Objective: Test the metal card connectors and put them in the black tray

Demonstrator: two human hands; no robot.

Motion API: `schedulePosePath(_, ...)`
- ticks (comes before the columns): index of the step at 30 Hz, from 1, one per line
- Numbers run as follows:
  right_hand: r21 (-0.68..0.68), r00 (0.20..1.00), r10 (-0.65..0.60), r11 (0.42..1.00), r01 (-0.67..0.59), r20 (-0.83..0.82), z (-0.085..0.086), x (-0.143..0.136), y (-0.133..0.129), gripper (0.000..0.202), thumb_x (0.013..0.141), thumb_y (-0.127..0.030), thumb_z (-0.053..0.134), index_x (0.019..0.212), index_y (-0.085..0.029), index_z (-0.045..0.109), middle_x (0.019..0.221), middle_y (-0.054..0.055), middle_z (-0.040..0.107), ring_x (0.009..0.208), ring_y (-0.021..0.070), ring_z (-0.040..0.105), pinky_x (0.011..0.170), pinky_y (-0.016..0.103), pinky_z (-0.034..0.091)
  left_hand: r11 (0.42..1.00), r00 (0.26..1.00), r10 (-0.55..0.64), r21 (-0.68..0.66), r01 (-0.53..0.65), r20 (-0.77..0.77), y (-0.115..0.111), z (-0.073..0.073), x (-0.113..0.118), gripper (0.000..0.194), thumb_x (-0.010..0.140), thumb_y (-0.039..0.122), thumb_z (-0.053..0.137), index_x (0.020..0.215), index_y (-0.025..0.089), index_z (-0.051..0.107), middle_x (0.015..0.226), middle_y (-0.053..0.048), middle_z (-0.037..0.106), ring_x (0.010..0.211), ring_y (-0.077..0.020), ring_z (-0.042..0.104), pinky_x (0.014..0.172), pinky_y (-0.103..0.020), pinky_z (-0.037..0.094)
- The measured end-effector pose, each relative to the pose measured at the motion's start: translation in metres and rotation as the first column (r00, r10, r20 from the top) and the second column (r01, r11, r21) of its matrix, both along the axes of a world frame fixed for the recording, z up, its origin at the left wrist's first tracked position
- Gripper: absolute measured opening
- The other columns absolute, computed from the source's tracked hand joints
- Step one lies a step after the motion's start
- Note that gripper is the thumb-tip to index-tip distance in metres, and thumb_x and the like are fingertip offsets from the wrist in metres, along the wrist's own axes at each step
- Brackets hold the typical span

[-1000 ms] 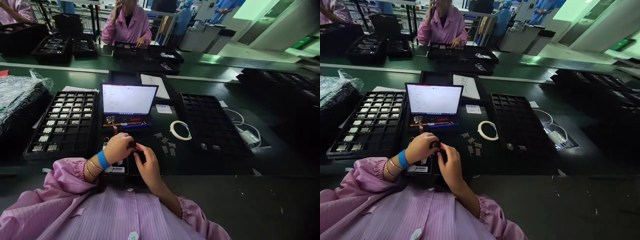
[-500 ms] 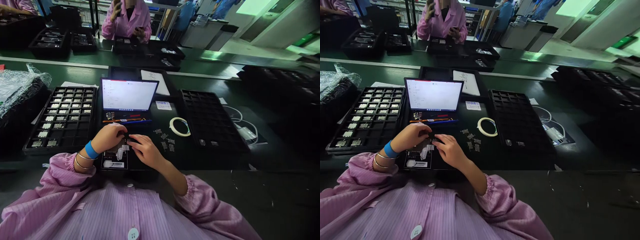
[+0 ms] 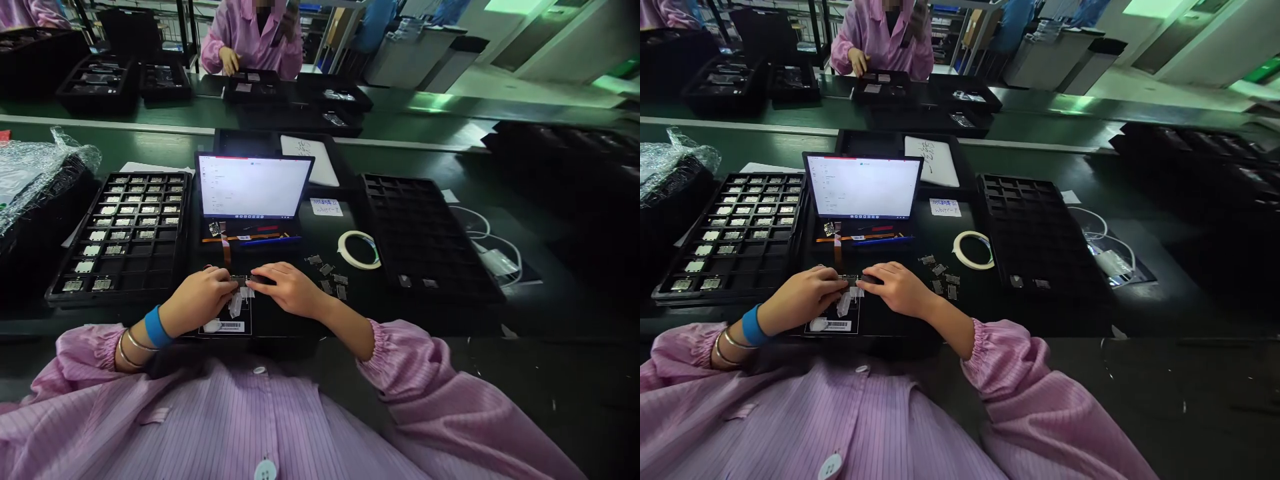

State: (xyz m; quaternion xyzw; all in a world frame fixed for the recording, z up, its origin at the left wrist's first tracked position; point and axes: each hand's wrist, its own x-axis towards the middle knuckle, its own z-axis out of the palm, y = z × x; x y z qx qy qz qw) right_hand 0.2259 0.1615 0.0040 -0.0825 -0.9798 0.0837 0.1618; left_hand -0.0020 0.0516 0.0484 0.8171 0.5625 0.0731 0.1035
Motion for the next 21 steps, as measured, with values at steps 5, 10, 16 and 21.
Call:
schedulePosePath(5, -0.208, 0.990, -0.098, 0.975, 0.074, -0.103, -0.004, -0.001, 0.000, 0.050, 0.095, -0.019, 0.052, 0.144, -0.020, 0.043, 0.121, 0.011, 0.067, 0.112, 0.0246, 0.062, 0.096, 0.044, 0.049, 0.962, 0.961, -0.213, -0.134, 0.238, 0.174, 0.035, 0.004, -0.006, 0.018, 0.087, 0.021, 0.064, 0.105, 0.017, 0.064, 0.087, -0.002, 0.068, 0.077, -0.0172, 0.063, 0.067, -0.027, 0.046)
schedulePosePath(10, -0.245, 0.986, -0.131, 0.964, 0.102, -0.102, -0.006, -0.003, 0.000, 0.054, 0.091, -0.017, 0.056, 0.143, -0.022, 0.042, 0.126, 0.012, 0.065, 0.114, 0.0279, 0.061, 0.097, 0.050, 0.049, 0.885, 0.917, -0.335, -0.261, 0.385, 0.215, 0.062, 0.007, -0.006, 0.023, 0.077, 0.016, 0.072, 0.097, 0.019, 0.062, 0.068, 0.005, 0.062, 0.058, -0.0113, 0.056, 0.054, -0.023, 0.034)
schedulePosePath(16, -0.285, 0.978, -0.161, 0.951, 0.119, -0.131, -0.006, -0.007, -0.003, 0.061, 0.087, -0.016, 0.060, 0.144, -0.020, 0.039, 0.122, 0.013, 0.066, 0.112, 0.0292, 0.061, 0.097, 0.051, 0.048, 0.855, 0.920, -0.307, -0.354, 0.379, 0.243, 0.072, 0.007, -0.004, 0.029, 0.072, 0.020, 0.079, 0.093, 0.019, 0.059, 0.068, 0.006, 0.061, 0.058, -0.0112, 0.055, 0.053, -0.022, 0.034)
schedulePosePath(21, -0.320, 0.974, -0.189, 0.937, 0.141, -0.126, -0.006, -0.014, -0.005, 0.068, 0.085, -0.020, 0.065, 0.147, -0.022, 0.035, 0.124, 0.013, 0.064, 0.113, 0.0303, 0.059, 0.100, 0.054, 0.046, 0.851, 0.928, -0.298, -0.378, 0.364, 0.224, 0.074, 0.007, -0.004, 0.031, 0.072, 0.022, 0.081, 0.093, 0.019, 0.059, 0.067, 0.006, 0.058, 0.058, -0.0116, 0.053, 0.053, -0.023, 0.032)
